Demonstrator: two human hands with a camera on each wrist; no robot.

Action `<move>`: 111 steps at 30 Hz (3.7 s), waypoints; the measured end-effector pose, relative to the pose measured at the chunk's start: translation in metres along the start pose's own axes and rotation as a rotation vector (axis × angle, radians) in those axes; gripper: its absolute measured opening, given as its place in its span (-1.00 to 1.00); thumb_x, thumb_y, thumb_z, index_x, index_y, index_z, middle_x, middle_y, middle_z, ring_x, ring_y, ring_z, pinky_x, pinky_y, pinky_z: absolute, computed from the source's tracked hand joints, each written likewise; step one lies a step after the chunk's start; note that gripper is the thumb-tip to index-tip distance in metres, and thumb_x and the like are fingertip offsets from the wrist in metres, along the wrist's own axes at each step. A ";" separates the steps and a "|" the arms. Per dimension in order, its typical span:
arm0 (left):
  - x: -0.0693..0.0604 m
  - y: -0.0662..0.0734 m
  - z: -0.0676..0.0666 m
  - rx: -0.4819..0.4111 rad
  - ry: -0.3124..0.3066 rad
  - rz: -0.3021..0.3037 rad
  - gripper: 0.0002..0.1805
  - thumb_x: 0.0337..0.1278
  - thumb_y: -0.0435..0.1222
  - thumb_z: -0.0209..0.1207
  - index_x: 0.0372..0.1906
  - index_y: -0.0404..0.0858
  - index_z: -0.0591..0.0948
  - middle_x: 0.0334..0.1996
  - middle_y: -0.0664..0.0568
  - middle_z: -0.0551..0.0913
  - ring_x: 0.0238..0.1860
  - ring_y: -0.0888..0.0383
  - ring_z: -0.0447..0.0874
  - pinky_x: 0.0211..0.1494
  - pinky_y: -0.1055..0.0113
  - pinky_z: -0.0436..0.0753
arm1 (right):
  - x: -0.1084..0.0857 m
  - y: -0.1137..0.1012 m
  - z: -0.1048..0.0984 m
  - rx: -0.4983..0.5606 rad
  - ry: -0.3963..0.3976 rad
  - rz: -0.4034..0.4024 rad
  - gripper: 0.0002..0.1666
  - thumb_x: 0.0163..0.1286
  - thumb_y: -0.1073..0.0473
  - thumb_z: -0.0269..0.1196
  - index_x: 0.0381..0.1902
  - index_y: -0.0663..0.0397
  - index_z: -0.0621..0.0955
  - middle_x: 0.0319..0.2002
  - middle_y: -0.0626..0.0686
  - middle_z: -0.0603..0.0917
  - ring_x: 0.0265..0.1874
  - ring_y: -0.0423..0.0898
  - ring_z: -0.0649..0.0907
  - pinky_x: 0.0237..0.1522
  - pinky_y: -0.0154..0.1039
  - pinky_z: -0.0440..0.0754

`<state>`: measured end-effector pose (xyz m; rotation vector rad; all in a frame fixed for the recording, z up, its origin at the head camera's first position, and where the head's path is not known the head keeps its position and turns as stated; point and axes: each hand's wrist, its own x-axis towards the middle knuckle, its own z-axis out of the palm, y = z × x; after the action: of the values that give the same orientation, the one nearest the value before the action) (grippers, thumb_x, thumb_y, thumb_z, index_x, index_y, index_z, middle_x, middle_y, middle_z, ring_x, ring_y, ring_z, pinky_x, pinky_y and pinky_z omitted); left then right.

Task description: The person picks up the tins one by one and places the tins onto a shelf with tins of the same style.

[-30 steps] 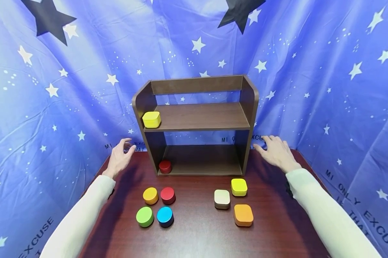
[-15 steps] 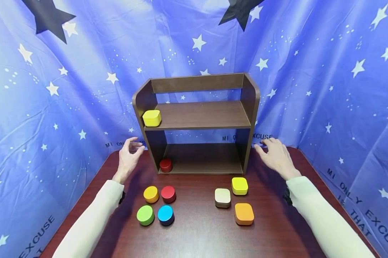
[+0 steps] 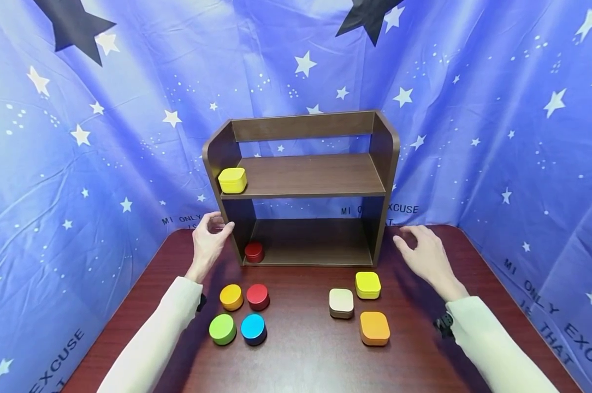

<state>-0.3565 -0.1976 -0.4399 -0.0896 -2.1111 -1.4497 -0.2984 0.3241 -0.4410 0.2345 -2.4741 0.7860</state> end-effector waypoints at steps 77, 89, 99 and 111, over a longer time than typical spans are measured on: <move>0.018 0.004 0.017 0.201 0.088 0.017 -0.80 0.12 -0.28 0.47 -0.44 -0.31 0.71 -0.43 -0.24 0.80 -0.28 -0.16 0.72 -0.15 0.24 0.56 | -0.050 0.013 0.043 0.128 -0.481 -0.099 -0.23 0.06 0.05 0.70 0.22 0.12 0.70 0.02 0.04 0.81 -0.12 -0.14 0.70 -0.04 -0.26 0.66; 0.019 0.000 0.016 0.201 0.087 0.014 -0.80 0.12 -0.25 0.46 -0.44 -0.30 0.72 -0.43 -0.22 0.81 -0.27 -0.17 0.73 -0.15 0.24 0.57 | -0.049 0.008 0.050 0.155 -0.487 -0.075 -0.19 0.07 0.05 0.71 0.26 0.16 0.68 -0.06 -0.02 0.80 -0.14 -0.17 0.68 -0.06 -0.25 0.66; 0.017 0.001 0.016 0.193 0.080 0.017 -0.79 0.15 -0.25 0.46 -0.43 -0.29 0.71 -0.44 -0.22 0.80 -0.30 -0.13 0.74 -0.22 0.34 0.55 | -0.047 0.006 0.056 0.101 -0.482 -0.089 -0.17 0.07 -0.01 0.70 0.27 0.14 0.68 0.18 0.20 0.80 0.12 0.12 0.73 0.16 0.05 0.70; 0.016 0.002 0.016 0.190 0.083 0.033 -0.80 0.15 -0.27 0.46 -0.44 -0.28 0.68 -0.46 -0.18 0.79 -0.48 0.12 0.69 -0.35 0.49 0.52 | -0.046 0.006 0.058 0.095 -0.496 -0.072 -0.17 0.03 -0.01 0.72 0.25 0.09 0.69 0.16 0.16 0.80 0.12 0.11 0.72 0.18 0.08 0.69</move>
<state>-0.3755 -0.1870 -0.4343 0.0082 -2.1565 -1.2065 -0.2868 0.2954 -0.5086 0.6152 -2.8660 0.9017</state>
